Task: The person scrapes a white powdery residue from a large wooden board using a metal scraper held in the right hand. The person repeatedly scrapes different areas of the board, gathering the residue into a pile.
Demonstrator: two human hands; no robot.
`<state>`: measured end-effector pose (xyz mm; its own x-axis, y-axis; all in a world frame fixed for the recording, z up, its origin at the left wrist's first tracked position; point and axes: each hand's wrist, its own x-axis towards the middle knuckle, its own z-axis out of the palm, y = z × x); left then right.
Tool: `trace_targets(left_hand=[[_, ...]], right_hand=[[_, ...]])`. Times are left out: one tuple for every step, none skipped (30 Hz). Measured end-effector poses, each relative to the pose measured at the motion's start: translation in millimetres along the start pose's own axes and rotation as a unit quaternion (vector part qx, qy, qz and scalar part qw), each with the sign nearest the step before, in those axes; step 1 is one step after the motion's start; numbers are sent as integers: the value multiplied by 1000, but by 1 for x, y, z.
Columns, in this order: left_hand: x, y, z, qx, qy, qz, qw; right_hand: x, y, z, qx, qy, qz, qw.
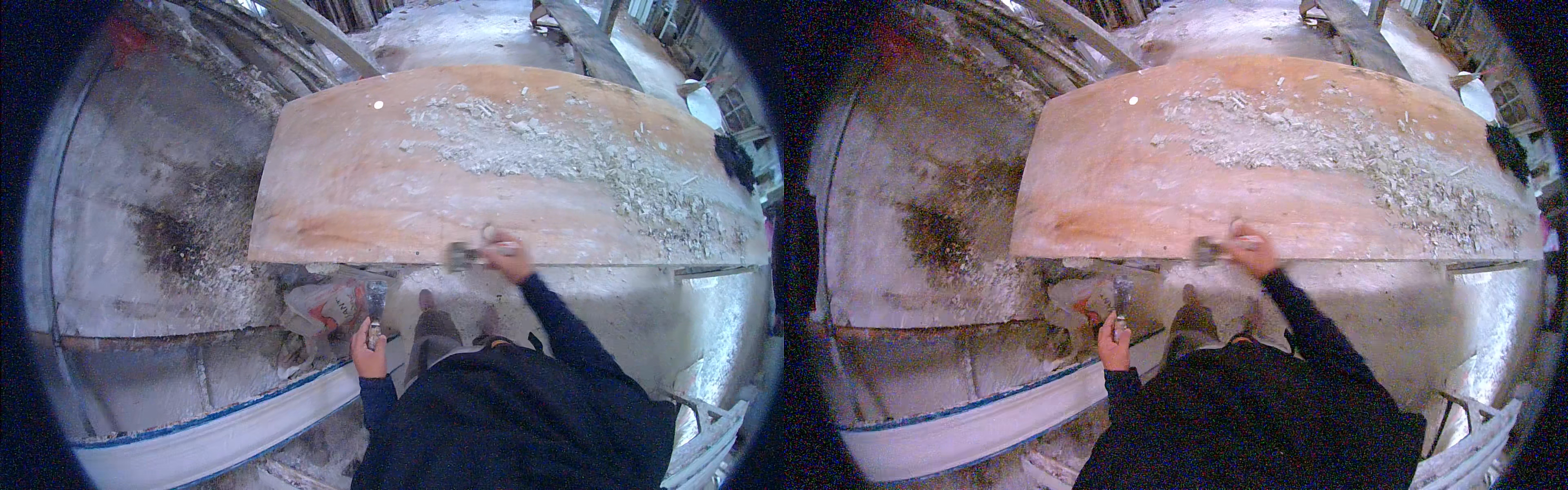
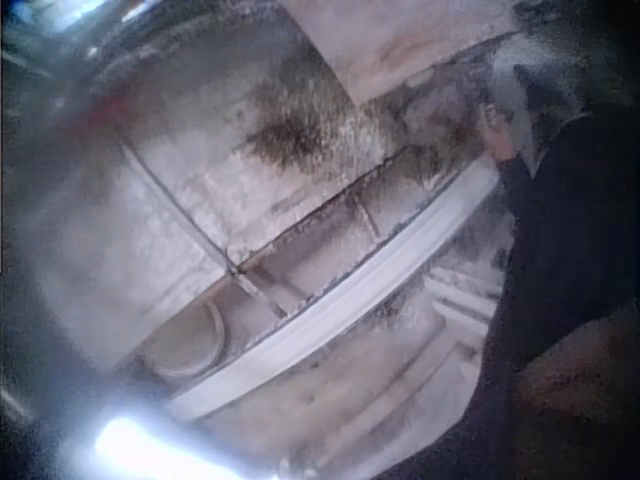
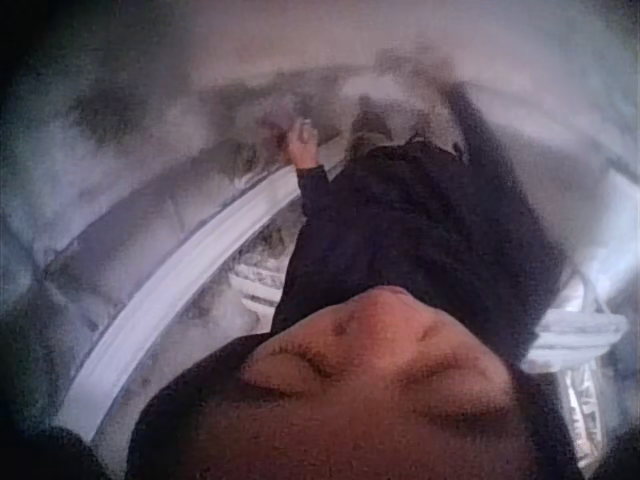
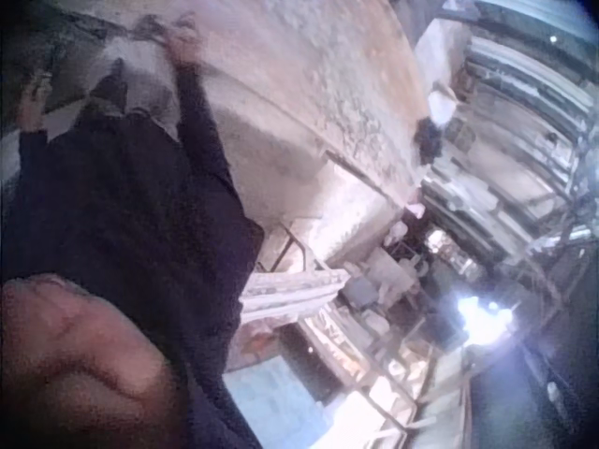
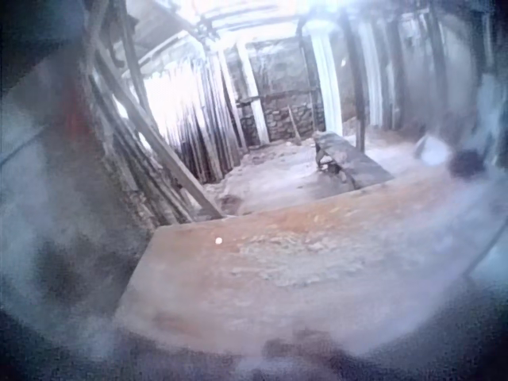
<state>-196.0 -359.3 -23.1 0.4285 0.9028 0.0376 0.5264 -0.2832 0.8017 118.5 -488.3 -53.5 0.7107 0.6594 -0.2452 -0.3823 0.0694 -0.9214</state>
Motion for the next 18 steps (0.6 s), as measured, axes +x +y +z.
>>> trace_targets(left_hand=[[5, 1, 1, 4, -9, 2, 1000], [13, 6, 2, 5, -22, 6, 1000], [22, 9, 4, 8, -33, 12, 999], [33, 7, 5, 3, -45, 24, 999], [45, 1, 5, -3, -57, 35, 998], [60, -3, 6, -7, -73, 49, 996], [73, -8, 7, -9, -86, 61, 994], [85, -13, 6, -8, -91, 72, 993], [97, -12, 6, -11, -101, 80, 992], [108, -11, 3, -9, -120, 94, 988], [119, 2, -2, -5, -140, 108, 984], [130, 8, -5, -2, -159, 121, 980], [140, 3, -12, 9, -150, 120, 981], [153, -1, -18, 21, -147, 124, 981], [165, -8, -25, 33, -144, 127, 981], [178, -22, -34, 18, -116, 112, 987], [195, -38, -38, -1, -101, 104, 989], [208, -53, -51, -16, -74, 85, 994]], right_hand=[[-13, -25, -40, -80, 20, -15, 996], [-22, -43, -86, -135, 55, -8, 989], [-37, -64, -121, -149, 115, -29, 982], [-48, -79, -165, -219, 151, -55, 962], [-59, -94, -205, -231, 157, -52, 959], [-67, -106, -242, -321, 202, -59, 923], [-73, -116, -260, -408, 242, -60, 878], [-72, -121, -251, -541, 297, -85, 782], [-73, -129, -234, -662, 344, -103, 658], [-71, -135, -215, -762, 378, -117, 513], [-68, -122, -200, -683, 403, -150, 591], [-62, -107, -181, -596, 420, -183, 660], [-48, -94, -135, -471, 349, -234, 776], [-31, -72, -92, -391, 305, -225, 839], [-24, -54, -46, -309, 247, -131, 909], [-9, -27, 10, -168, 180, -144, 958], [3, 4, 55, 21, 58, -175, 983], [7, -4, 120, -91, 33, -142, 985]])
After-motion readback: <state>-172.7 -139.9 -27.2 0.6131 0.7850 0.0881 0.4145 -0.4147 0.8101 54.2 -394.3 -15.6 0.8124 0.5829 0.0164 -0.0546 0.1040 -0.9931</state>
